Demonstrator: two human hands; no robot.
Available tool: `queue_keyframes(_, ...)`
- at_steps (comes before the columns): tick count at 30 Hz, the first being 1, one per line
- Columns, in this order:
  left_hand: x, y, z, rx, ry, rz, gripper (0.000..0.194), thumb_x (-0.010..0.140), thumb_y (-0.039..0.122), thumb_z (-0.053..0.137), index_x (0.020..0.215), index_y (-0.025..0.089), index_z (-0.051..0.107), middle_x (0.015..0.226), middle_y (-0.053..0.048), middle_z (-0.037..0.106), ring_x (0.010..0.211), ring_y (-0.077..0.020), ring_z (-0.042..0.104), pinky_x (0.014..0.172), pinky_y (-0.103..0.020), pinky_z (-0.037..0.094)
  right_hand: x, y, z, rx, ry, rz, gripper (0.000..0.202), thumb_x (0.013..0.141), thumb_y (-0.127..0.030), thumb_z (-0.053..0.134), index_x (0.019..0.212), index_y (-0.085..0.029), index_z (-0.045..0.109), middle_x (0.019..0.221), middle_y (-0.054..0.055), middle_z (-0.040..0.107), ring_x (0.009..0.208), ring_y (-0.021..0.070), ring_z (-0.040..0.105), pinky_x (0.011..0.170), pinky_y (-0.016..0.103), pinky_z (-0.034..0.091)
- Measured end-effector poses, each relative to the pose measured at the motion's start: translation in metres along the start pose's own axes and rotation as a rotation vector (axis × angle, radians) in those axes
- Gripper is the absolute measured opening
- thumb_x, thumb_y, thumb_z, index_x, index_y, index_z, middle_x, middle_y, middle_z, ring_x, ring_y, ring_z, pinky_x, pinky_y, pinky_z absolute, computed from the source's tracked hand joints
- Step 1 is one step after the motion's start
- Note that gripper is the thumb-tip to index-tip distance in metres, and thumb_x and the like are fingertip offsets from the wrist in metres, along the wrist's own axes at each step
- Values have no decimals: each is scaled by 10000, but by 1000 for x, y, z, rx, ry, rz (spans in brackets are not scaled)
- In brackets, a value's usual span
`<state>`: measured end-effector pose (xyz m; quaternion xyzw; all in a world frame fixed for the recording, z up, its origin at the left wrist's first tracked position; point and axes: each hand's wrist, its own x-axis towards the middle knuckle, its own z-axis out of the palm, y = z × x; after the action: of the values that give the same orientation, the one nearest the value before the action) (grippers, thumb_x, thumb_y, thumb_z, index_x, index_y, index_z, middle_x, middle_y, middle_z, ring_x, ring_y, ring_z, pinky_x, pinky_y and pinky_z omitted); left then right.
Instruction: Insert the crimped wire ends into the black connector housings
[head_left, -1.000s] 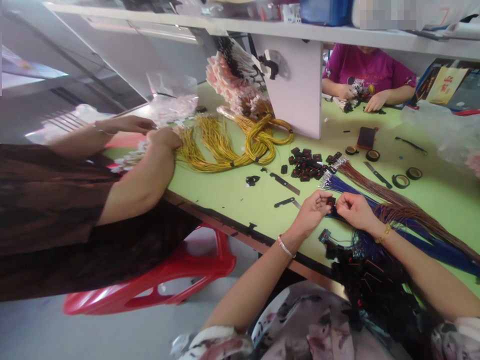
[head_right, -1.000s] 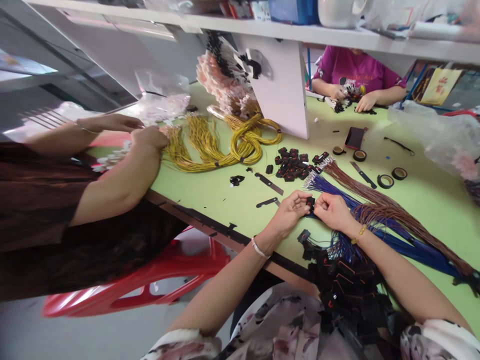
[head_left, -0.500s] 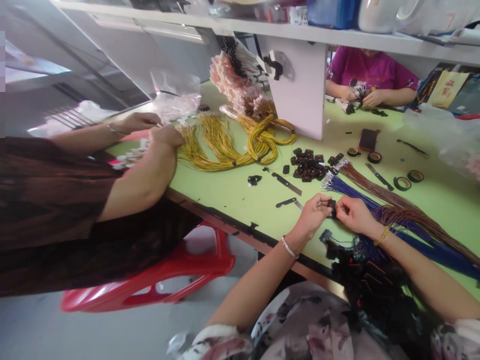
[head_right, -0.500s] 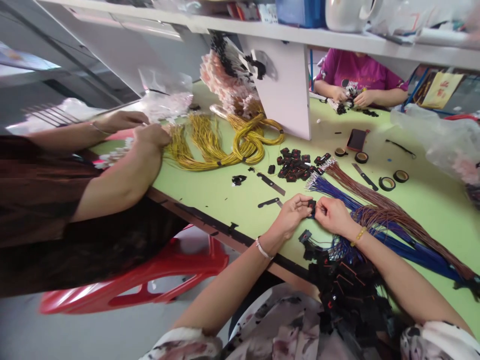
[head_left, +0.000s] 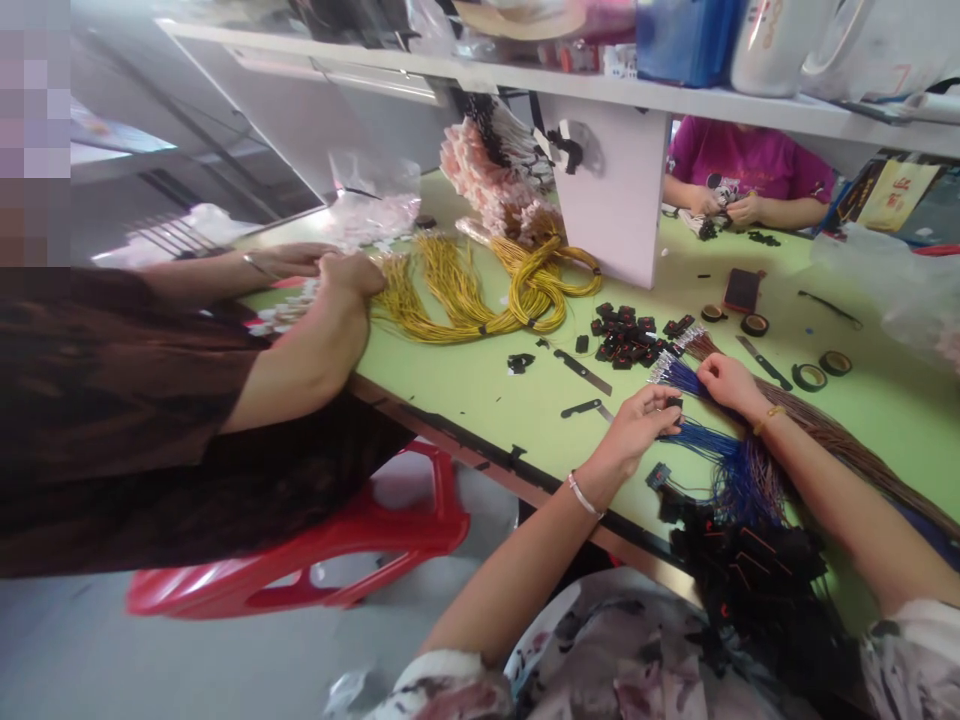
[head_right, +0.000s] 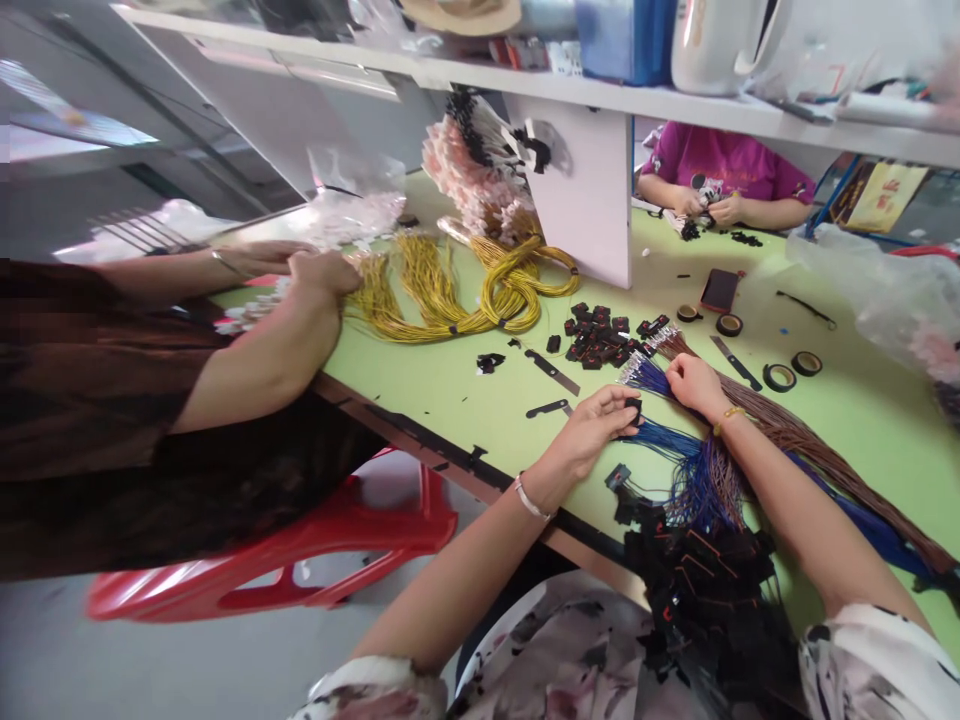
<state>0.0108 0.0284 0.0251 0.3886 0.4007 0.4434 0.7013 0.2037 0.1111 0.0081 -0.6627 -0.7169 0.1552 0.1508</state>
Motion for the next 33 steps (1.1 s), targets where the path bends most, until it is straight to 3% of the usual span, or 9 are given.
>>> queue_keyframes(5,6,-15,4,-136,47,-10,256,709,237,694,927,159,585,758,3,553,701,-84,572,623,-197,480,-5,-4,-12,2,85,-64,100,784,-220,489,750,-170,569,686,39,611,605,142,492,583,257,328)
queue_keyframes(12,5,-20,3,-204,19,18,237,697,190,688,906,159,579,778,7,546,681,-71,538,620,-189,459,-6,-51,-24,329,54,-226,103,734,-244,512,668,-172,548,622,-12,574,548,104,452,542,226,351)
queue_keyframes(15,4,-21,1,-245,12,16,261,696,189,699,918,165,565,804,-3,561,712,-86,555,626,-198,458,-14,-60,-24,440,49,-242,113,729,-252,519,669,-164,557,629,-10,575,547,99,453,528,218,356)
queue_keyframes(25,9,-29,-3,-400,-32,-28,193,742,155,662,915,150,577,822,-21,579,718,-98,562,677,-234,470,-75,-43,-19,395,34,-292,88,723,-229,561,656,-173,546,540,-47,475,488,75,367,489,206,311)
queue_keyframes(33,10,-30,-5,-382,-36,-41,178,753,150,651,919,138,588,831,-27,592,727,-99,576,685,-227,473,-80,-42,-13,338,40,-329,107,709,-202,552,624,-184,491,543,-41,466,495,83,374,500,211,299)
